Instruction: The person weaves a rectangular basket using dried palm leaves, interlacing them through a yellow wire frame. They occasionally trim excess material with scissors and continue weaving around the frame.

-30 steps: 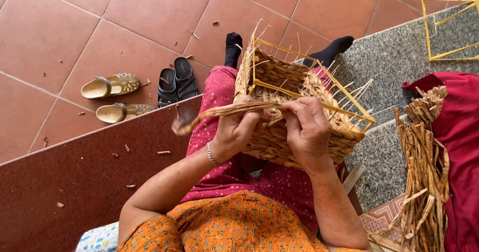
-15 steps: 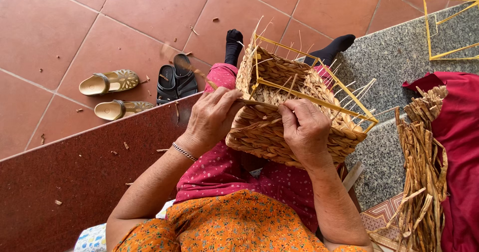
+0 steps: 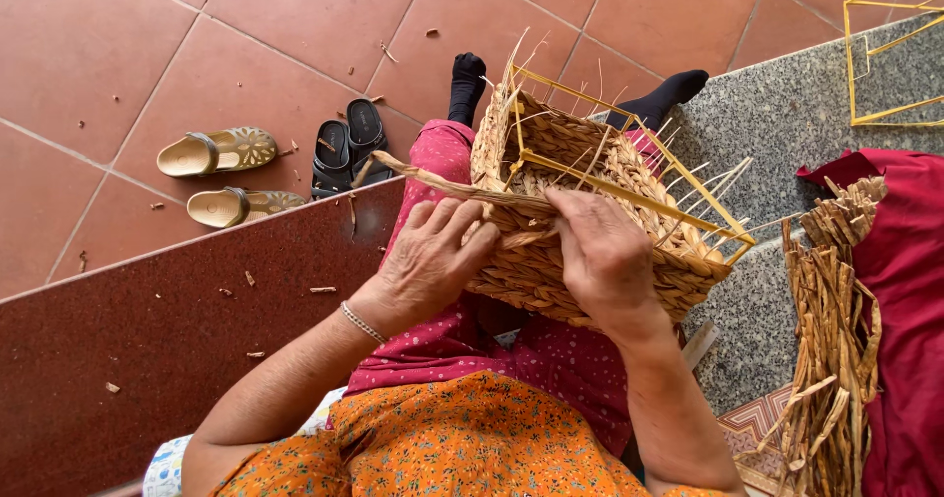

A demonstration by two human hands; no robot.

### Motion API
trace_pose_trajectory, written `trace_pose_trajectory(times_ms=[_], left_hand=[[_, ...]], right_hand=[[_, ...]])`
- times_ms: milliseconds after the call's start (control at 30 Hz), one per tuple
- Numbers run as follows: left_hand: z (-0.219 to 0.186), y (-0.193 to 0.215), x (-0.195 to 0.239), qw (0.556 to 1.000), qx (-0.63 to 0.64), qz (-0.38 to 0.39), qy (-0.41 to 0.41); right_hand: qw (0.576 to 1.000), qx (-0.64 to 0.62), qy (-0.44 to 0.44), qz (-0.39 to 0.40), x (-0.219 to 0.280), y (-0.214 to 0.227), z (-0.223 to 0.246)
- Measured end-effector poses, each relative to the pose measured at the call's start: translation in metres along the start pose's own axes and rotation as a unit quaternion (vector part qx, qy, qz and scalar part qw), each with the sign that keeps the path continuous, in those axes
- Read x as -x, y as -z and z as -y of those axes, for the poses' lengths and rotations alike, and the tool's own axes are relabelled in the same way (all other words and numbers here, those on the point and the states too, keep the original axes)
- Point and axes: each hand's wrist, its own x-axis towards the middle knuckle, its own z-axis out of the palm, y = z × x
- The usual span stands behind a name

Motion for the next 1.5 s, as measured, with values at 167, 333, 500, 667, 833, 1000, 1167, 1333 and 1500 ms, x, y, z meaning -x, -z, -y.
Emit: trace_pose_trajectory(times_ms=[167, 333, 500, 667, 833, 1000, 1167, 1333, 1500], left_hand=[[0.011, 0.013, -0.012, 0.999, 0.048, -0.015, 0.018], [-0.006, 0.022, -0.016, 0.977, -0.109, -0.177, -0.052], [-0.022, -0.012, -0.038, 0.996, 0.019, -0.074, -0.045], [0.004, -0.056, -0.089, 0.976, 0.051, 0.182, 0.111], [0.006, -0.053, -0.068, 0.963, 0.239, -0.125, 0.026], [-0.009, -0.035, -0.022, 0.868, 0.457, -0.079, 0.178], [-0.019, -0.018, -0.020, 0.930, 0.350, -0.112, 0.023], [0.009, -0.014, -0.040, 0.979, 0.029, -0.203, 0.001], [0.034, -0.026, -0.034, 0.973, 0.204, -0.059, 0.089]], right_hand=[[0.998, 0.051, 0.007, 0.024, -0.003, 0.004, 0.013], [0.994, -0.055, -0.091, -0.019, -0.008, -0.003, 0.008], [0.968, -0.146, -0.203, 0.034, -0.004, 0.012, 0.004], [0.976, -0.147, -0.159, 0.017, -0.003, 0.016, 0.003], [0.976, -0.180, -0.125, -0.006, -0.008, 0.015, 0.000], [0.978, -0.171, -0.110, -0.041, -0.018, 0.003, 0.007], [0.988, -0.082, -0.126, -0.039, -0.024, -0.004, 0.014], [1.000, -0.007, -0.028, -0.004, -0.018, -0.001, 0.007], [0.995, 0.019, -0.092, -0.034, -0.012, -0.022, 0.006]])
